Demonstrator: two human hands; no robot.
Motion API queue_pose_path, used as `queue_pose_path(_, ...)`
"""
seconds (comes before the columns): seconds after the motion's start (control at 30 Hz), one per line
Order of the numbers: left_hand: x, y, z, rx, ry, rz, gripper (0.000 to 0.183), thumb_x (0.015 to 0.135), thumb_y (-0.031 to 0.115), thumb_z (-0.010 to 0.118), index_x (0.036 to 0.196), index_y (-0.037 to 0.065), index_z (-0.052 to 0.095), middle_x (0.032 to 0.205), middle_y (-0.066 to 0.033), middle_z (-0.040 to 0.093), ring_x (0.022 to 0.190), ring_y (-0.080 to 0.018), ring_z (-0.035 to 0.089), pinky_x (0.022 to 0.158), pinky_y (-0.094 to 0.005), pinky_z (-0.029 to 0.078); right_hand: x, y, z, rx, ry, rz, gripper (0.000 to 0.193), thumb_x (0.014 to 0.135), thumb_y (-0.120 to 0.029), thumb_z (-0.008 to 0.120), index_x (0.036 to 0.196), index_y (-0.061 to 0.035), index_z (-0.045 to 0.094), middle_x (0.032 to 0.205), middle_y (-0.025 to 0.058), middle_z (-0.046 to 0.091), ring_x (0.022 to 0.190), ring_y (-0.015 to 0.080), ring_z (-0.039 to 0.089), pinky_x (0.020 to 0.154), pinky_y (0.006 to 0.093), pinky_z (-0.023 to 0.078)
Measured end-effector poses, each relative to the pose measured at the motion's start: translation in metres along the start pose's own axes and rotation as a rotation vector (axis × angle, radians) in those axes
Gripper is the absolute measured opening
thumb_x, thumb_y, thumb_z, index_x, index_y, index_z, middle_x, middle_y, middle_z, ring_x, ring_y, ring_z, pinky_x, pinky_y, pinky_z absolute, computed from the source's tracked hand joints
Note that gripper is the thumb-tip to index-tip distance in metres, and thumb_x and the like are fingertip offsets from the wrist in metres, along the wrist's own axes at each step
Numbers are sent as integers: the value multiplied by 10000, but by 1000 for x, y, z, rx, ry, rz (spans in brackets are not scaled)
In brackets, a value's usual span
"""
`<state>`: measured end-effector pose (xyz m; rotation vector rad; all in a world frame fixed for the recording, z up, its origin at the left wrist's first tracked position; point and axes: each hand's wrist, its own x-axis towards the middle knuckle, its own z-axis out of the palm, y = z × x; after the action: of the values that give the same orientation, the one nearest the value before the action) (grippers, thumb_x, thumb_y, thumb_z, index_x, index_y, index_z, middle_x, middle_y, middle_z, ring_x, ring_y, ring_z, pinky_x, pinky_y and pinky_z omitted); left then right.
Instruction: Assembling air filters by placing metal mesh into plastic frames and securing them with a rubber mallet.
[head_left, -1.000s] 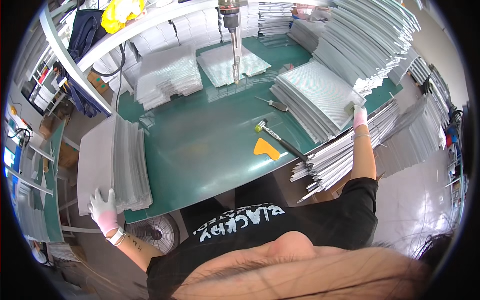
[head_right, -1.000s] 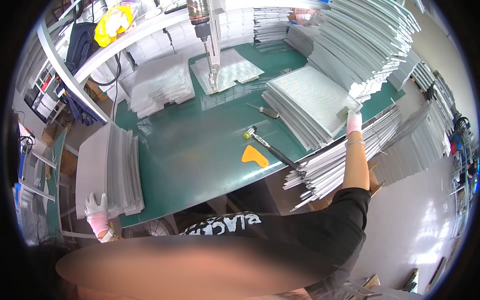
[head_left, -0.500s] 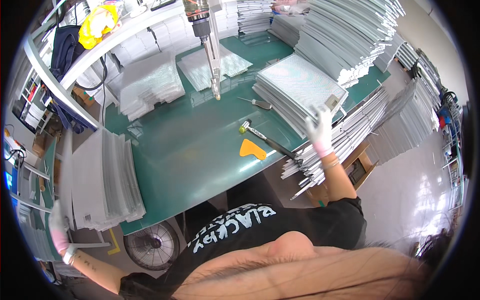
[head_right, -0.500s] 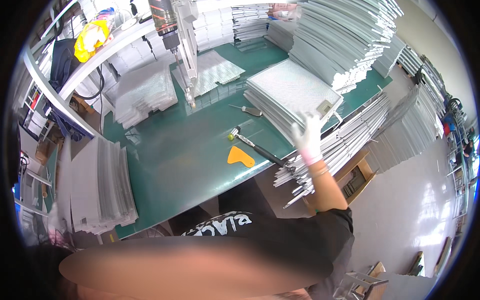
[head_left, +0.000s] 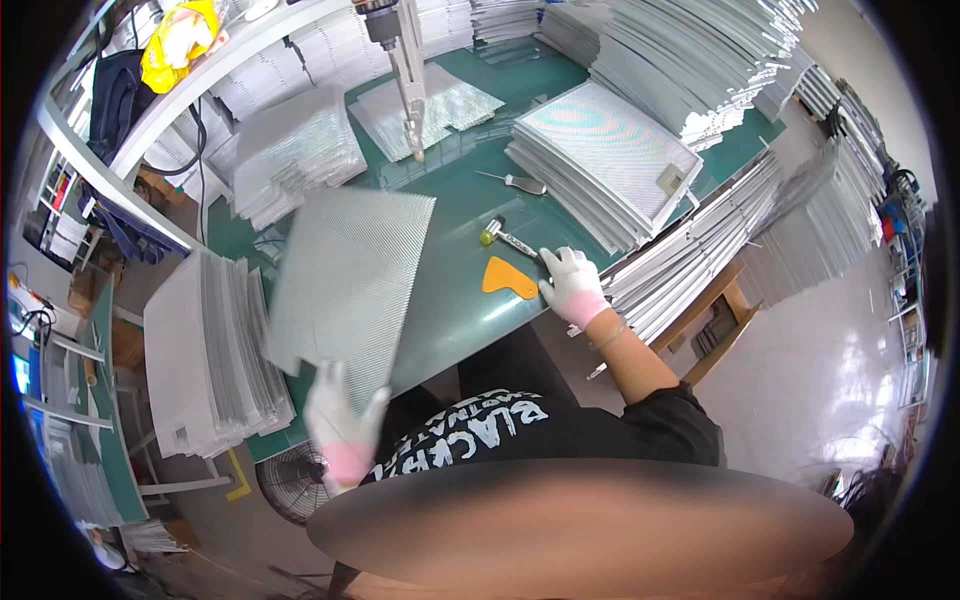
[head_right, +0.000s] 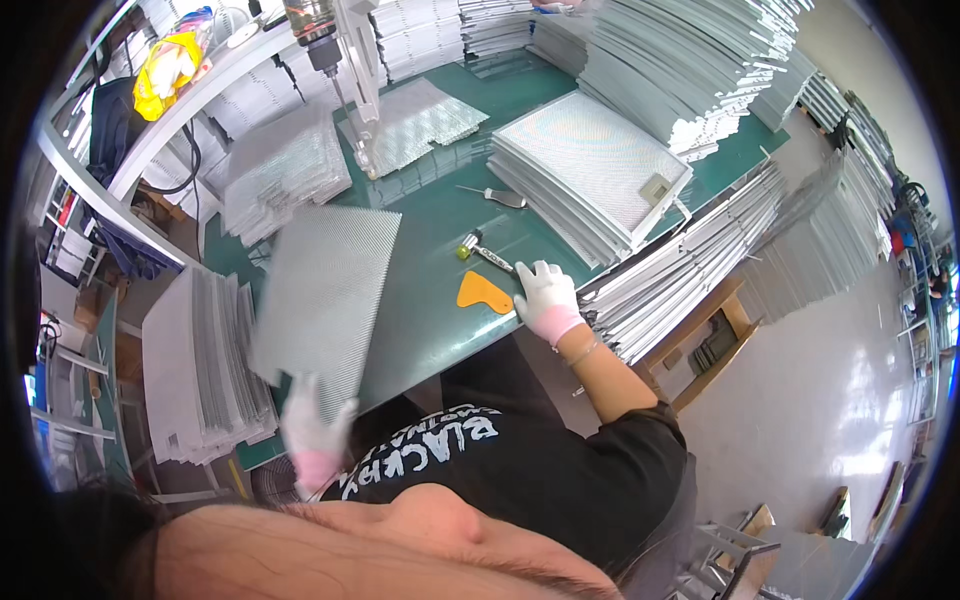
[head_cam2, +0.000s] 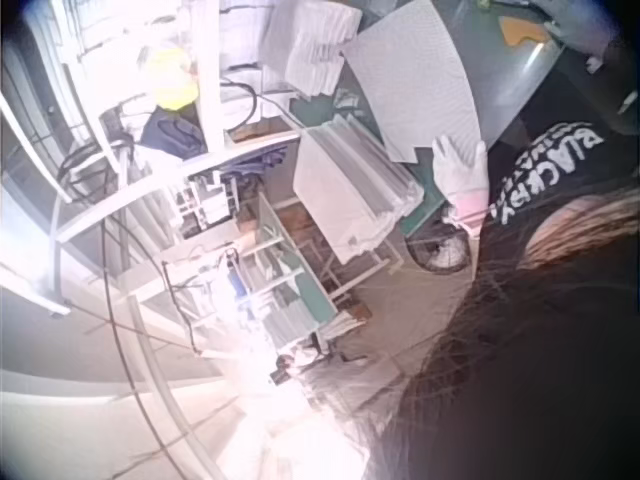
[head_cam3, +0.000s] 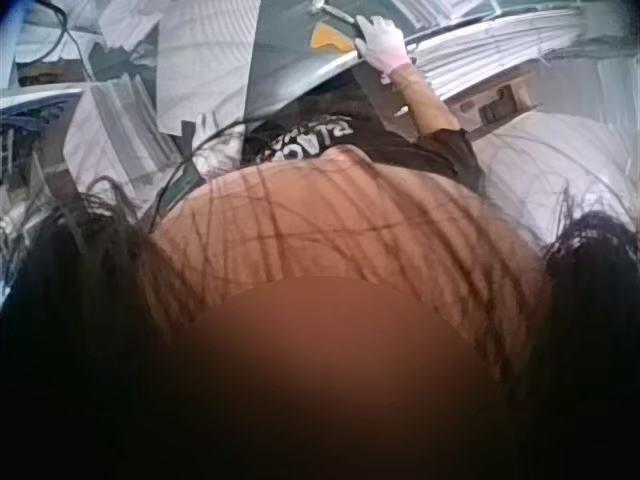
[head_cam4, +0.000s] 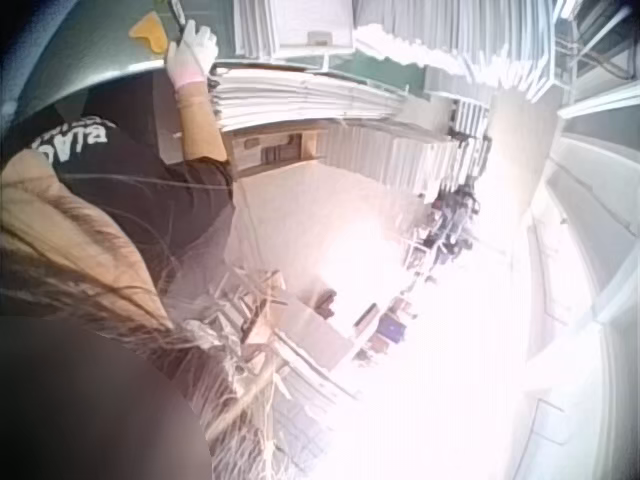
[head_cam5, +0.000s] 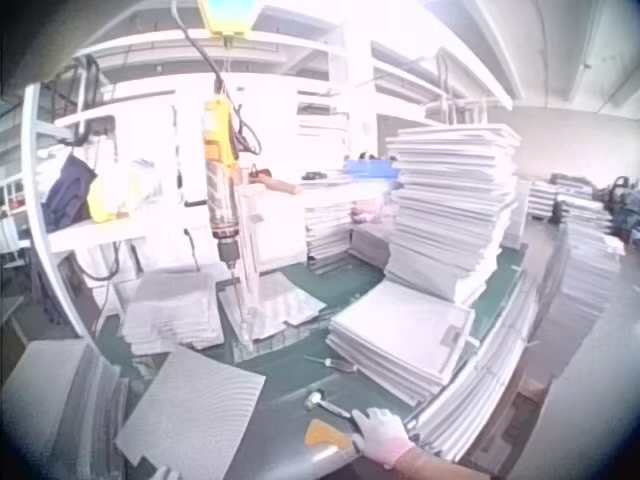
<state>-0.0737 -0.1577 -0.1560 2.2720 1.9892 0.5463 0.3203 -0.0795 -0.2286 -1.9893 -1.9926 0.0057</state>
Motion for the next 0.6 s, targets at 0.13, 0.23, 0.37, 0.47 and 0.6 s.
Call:
queue_pose_path(0.13,22,25,68,132,-318,-19,696,793,496,706,1239,-21,573,1350,-221,525,1204,-395,517,1036,-479,396,6,23,14,-64,-107,-31,430,884,-94,507,1313,-75,509,1049,176,580,945,365,623,791,456,516)
queue_pose_path(0.23,51,41,65,216,-251,151,675,797,508,686,1215,-12,585,1317,-214,536,1234,-391,483,1057,-503,364,-14,36,-10,177,-90,14,426,919,-69,457,1344,-67,478,1039,202,578,924,395,624,802,469,515)
queue_pose_path(0.37,115,79,67,41,-71,555,607,822,422,672,1246,1,567,1323,-180,535,1301,-389,423,1091,-536,310,-64,61,-72,347,226,49,502,888,-49,547,1385,-48,476,1066,222,603,983,399,613,871,431,501)
queue_pose_path(0.47,172,165,82,-296,-65,945,507,890,299,614,1307,22,540,1393,-163,502,1326,-373,414,1124,-490,301,-98,89,-104,232,516,135,499,881,48,536,1373,-32,512,1084,226,634,955,366,639,846,383,517)
queue_pose_path(0.6,229,294,139,-280,30,1210,476,918,251,564,1341,38,515,1425,-143,479,1340,-339,410,1120,-476,309,-106,98,-146,172,381,271,481,904,4,560,1380,-52,519,1000,205,630,867,351,636,791,393,517)
